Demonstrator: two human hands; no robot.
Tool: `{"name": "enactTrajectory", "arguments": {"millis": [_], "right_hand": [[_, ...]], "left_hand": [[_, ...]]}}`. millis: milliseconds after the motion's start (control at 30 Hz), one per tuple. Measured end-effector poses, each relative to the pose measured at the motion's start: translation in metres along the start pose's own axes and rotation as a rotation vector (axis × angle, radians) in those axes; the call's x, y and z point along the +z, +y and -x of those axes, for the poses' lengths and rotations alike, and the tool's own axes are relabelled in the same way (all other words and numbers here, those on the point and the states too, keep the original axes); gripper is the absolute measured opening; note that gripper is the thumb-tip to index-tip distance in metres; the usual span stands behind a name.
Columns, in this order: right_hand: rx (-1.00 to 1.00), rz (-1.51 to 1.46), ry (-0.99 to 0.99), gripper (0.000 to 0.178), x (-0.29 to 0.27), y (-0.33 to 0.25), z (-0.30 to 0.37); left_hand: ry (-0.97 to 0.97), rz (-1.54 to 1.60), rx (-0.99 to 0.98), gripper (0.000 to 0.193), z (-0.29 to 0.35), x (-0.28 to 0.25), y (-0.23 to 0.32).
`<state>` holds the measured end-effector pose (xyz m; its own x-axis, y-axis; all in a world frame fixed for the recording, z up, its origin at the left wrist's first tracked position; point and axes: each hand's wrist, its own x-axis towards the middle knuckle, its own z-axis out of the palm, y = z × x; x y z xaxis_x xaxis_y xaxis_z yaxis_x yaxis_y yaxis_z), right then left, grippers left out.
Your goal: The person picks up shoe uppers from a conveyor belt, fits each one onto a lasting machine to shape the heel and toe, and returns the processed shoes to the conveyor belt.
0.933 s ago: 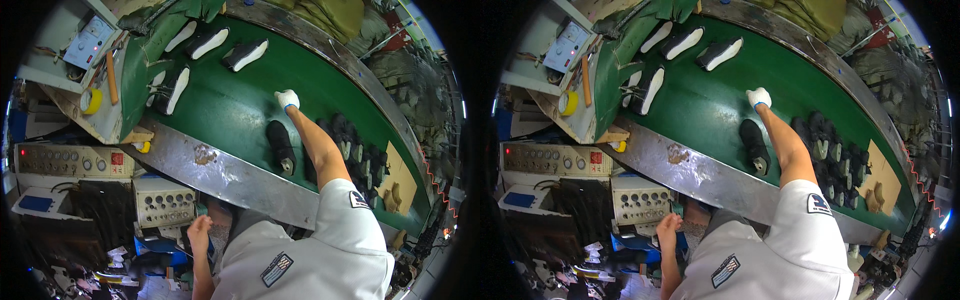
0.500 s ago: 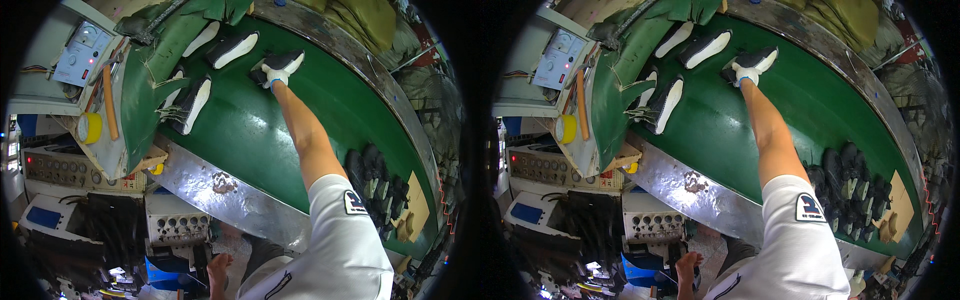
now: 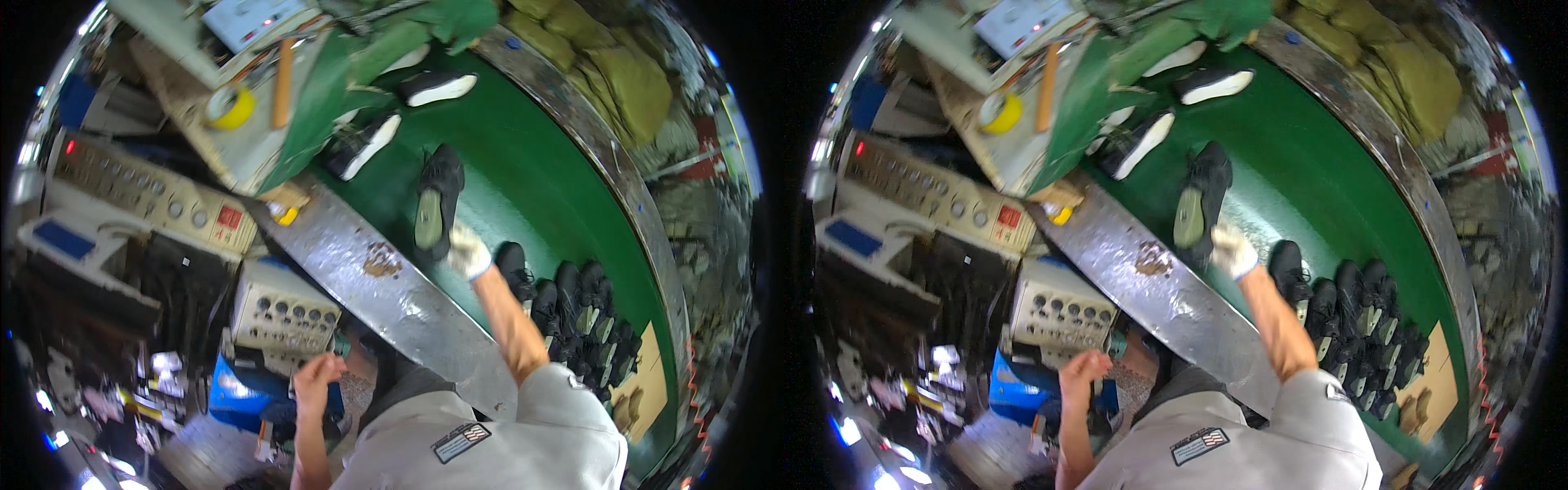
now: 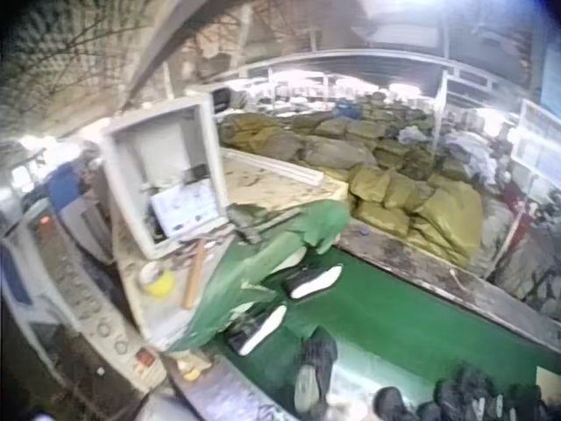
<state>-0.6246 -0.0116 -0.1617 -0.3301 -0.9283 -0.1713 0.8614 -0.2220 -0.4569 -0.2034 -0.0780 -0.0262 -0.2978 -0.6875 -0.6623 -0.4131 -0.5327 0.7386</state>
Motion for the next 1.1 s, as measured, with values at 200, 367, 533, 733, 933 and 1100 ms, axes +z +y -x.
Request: {"name": "enactTrajectory", "arguments": {"millis": [200, 367, 533, 733, 933, 1100], "right_hand": [[0.321, -1.149, -0.273, 0.054, 0.172, 0.153, 0.048], [0.649, -0.255, 0.114, 0.036, 0.308, 0.211, 0.068], [0.730, 0.266, -0.157, 0.027, 0.337, 0.289, 0.073], [0.821, 0.319, -0.188, 0.038, 0.410, 0.353, 0.079], [0.739, 0.291, -0.177, 0.045, 0.399, 0.441, 0.056], [0.586, 0.303, -0.282, 0.051, 0.446, 0.465, 0.052]], "left_hand": [[0.105, 0.143, 0.308, 0.044, 0.006, -0.063, 0.068], [0.225, 0.299, 0.304, 0.047, 0.031, -0.143, 0.083], [0.268, 0.468, 0.259, 0.026, 0.062, -0.243, 0.035], [0.524, 0.636, 0.291, 0.024, 0.082, -0.312, -0.018], [0.890, 0.658, 0.370, 0.044, 0.096, -0.346, -0.019], [0.935, 0.864, 0.585, 0.052, 0.099, -0.359, -0.018]]}}
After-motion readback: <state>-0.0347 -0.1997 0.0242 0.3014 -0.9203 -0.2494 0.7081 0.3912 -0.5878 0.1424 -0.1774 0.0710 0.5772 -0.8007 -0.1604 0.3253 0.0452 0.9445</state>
